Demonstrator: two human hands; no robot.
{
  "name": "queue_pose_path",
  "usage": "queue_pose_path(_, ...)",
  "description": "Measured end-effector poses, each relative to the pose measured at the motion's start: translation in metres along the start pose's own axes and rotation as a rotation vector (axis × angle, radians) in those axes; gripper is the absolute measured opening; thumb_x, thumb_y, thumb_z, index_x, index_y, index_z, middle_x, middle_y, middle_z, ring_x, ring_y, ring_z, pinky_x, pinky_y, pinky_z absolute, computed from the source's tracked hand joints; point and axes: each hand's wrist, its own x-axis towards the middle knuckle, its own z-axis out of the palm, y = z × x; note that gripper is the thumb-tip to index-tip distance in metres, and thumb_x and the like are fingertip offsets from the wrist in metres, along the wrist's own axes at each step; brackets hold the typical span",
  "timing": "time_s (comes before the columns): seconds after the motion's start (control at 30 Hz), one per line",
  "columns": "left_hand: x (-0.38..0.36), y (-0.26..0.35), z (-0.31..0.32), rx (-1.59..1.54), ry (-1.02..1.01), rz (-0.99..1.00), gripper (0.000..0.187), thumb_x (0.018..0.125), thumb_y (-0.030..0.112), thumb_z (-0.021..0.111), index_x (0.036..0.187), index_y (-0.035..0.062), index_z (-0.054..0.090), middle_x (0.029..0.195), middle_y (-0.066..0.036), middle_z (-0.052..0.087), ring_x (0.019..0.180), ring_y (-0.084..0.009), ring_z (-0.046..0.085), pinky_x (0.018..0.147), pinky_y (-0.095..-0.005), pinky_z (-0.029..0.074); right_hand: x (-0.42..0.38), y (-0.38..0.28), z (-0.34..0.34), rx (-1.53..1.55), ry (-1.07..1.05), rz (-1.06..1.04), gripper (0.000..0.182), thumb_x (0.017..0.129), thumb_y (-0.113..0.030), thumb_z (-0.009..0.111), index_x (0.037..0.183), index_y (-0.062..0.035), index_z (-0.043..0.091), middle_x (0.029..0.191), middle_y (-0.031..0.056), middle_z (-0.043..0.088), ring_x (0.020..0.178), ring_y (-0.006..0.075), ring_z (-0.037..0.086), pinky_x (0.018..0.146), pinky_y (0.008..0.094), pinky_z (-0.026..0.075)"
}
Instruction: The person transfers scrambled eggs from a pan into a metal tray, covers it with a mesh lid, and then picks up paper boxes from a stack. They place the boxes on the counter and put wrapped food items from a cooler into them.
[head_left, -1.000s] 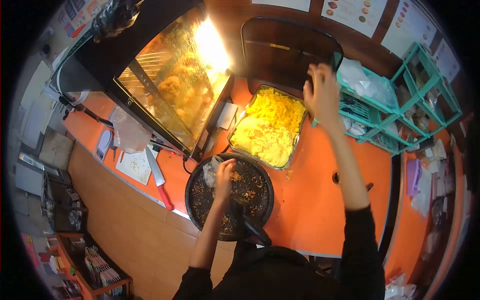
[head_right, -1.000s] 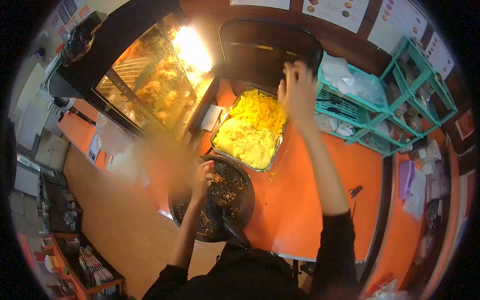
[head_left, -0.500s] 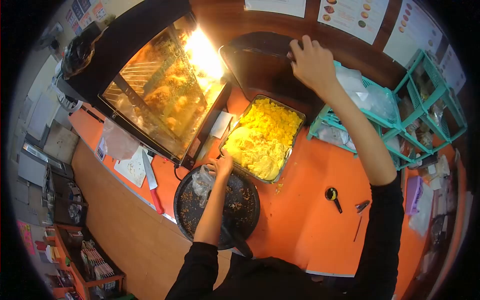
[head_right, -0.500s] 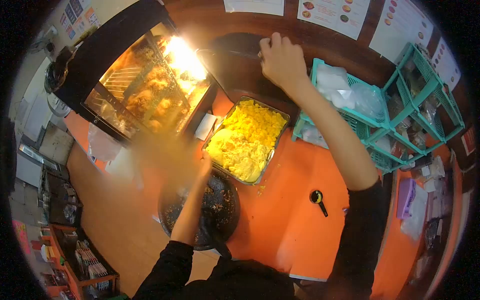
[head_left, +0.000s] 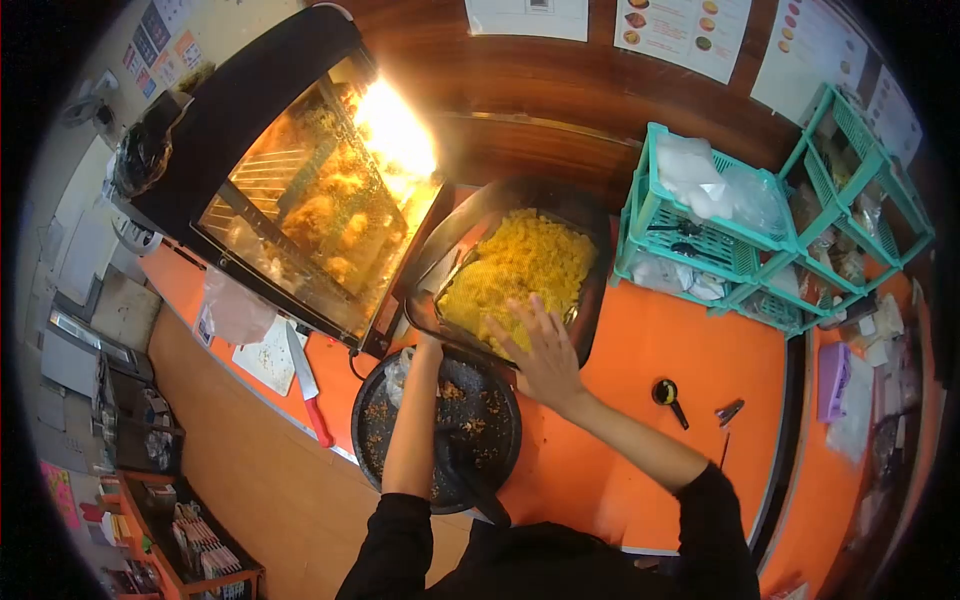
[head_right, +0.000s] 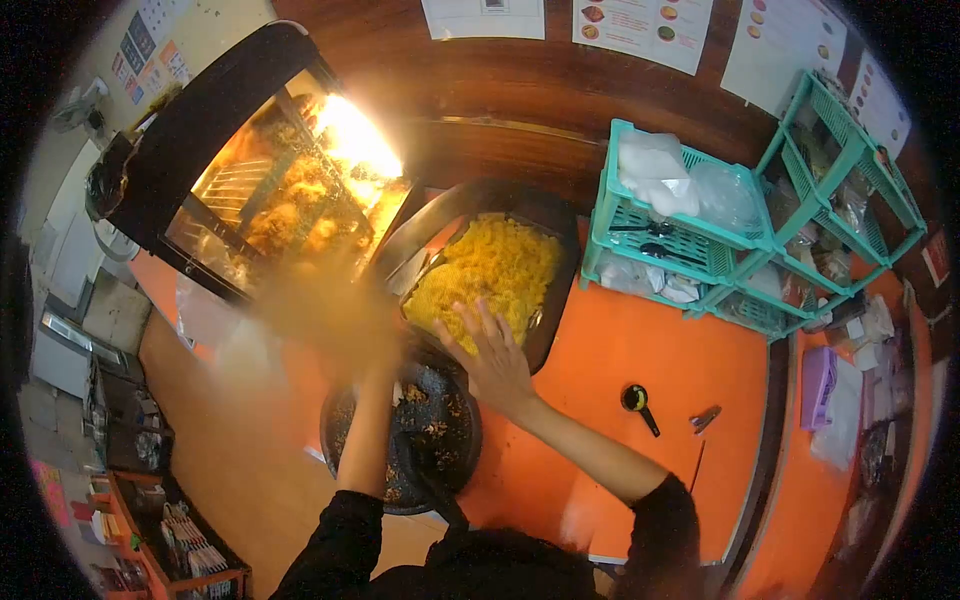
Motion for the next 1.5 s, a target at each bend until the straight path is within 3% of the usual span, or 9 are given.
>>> queue_pose_path(0.2, 0.014, 0.001, -0.015, -0.132, 0.003, 0.021, 0.080, 0.092, 0.062, 0.015, 0.129, -0.0008, 0.049, 0.148, -0.023, 0.013, 0.138, -0.0380, 0.009, 0.109, -0.0539, 0.010, 0.004, -0.008, 0.045, 0.006, 0.140, 0.109, 0.075, 0.076, 0.001, 0.052, 0.143, -0.0251, 0.031, 0.146, 0.0101, 0.026, 0.137, 0.0334, 0.021, 0.105, 0.0462, 0.032)
queue_pose_path(0.53, 0.041, 0.010, -0.026, -0.322, -0.034, 0.049, 0.078, 0.092, 0.062, 0.017, 0.131, 0.0014, 0.046, 0.146, -0.023, 0.020, 0.137, -0.0355, 0.017, 0.108, -0.0524, 0.017, 0.052, -0.060, 0.147, -0.118, 0.056, 0.171, 0.066, 0.082, -0.006, 0.056, 0.143, -0.0109, 0.031, 0.143, 0.0097, 0.033, 0.135, 0.0266, 0.027, 0.107, 0.0438, 0.027)
queue_pose_path(0.67, 0.026, 0.004, -0.024, -0.440, -0.152, 0.064, 0.078, 0.092, 0.062, 0.017, 0.132, 0.0022, 0.045, 0.145, -0.023, 0.023, 0.137, -0.0345, 0.019, 0.108, -0.0518, 0.019, 0.079, -0.065, 0.111, -0.297, 0.091, 0.089, 0.054, 0.082, -0.014, 0.058, 0.134, -0.0087, 0.043, 0.139, 0.0100, 0.040, 0.133, 0.0254, 0.030, 0.108, 0.0396, 0.026)
queue_pose_path(0.87, -0.023, -0.009, -0.012, -0.587, -0.367, 0.096, 0.077, 0.092, 0.063, 0.018, 0.134, 0.0035, 0.044, 0.144, -0.022, 0.027, 0.136, -0.0329, 0.024, 0.108, -0.0509, 0.024, 0.112, -0.035, 0.031, 0.014, 0.278, 0.140, 0.041, 0.074, -0.012, 0.061, 0.114, -0.0081, 0.054, 0.127, 0.0121, 0.050, 0.129, 0.0275, 0.039, 0.107, 0.0406, 0.029)
queue_pose_path(0.9, 0.012, -0.046, -0.031, -0.268, -0.234, -0.154, 0.071, 0.091, 0.061, 0.026, 0.136, 0.0071, 0.040, 0.136, -0.015, 0.042, 0.127, -0.0221, 0.040, 0.101, -0.0431, 0.036, 0.122, -0.028, 0.019, -0.035, 0.364, 0.123, 0.032, 0.074, -0.010, 0.060, 0.106, -0.0067, 0.057, 0.117, 0.0119, 0.054, 0.120, 0.0272, 0.046, 0.103, 0.0404, 0.034)
queue_pose_path(1.0, -0.055, 0.044, -0.013, -0.264, -0.133, -0.019, 0.070, 0.091, 0.058, 0.030, 0.136, 0.0061, 0.041, 0.134, -0.012, 0.045, 0.123, -0.0198, 0.044, 0.101, -0.0406, 0.035, 0.150, -0.001, -0.021, -0.075, 0.369, 0.069, 0.026, 0.074, -0.010, 0.059, 0.099, -0.0046, 0.060, 0.108, 0.0106, 0.055, 0.110, 0.0254, 0.051, 0.098, 0.0391, 0.038)
queue_pose_path(1.07, -0.052, 0.092, -0.013, -0.549, -0.401, 0.233, 0.076, 0.090, 0.063, 0.030, 0.137, 0.0045, 0.039, 0.135, -0.017, 0.043, 0.123, -0.0258, 0.044, 0.105, -0.0425, 0.031, 0.157, 0.015, -0.040, -0.084, 0.295, -0.027, 0.025, 0.074, -0.011, 0.060, 0.097, -0.0036, 0.060, 0.104, 0.0098, 0.055, 0.106, 0.0240, 0.052, 0.095, 0.0383, 0.040)
queue_pose_path(1.23, -0.046, 0.208, 0.013, -1.121, -0.425, 0.132, 0.057, 0.091, 0.060, 0.037, 0.110, 0.0064, 0.044, 0.113, -0.015, 0.045, 0.104, -0.0270, 0.043, 0.090, -0.0437, 0.032, 0.112, 0.007, -0.017, -0.158, 0.442, -0.089, 0.030, 0.081, -0.014, 0.057, 0.110, -0.0077, 0.063, 0.102, 0.0084, 0.054, 0.109, 0.0242, 0.050, 0.093, 0.0394, 0.039)
queue_pose_path(1.5, -0.015, 0.111, 0.018, -1.232, -0.030, 0.088, 0.058, 0.096, 0.057, 0.029, 0.055, 0.0147, 0.028, 0.050, 0.001, 0.028, 0.042, -0.0132, 0.024, 0.039, -0.0268, 0.022, -0.032, 0.004, 0.018, 0.324, 0.513, 0.579, 0.041, 0.091, -0.030, 0.055, 0.126, -0.0097, 0.052, 0.116, 0.0126, 0.048, 0.112, 0.0292, 0.047, 0.095, 0.0397, 0.032)
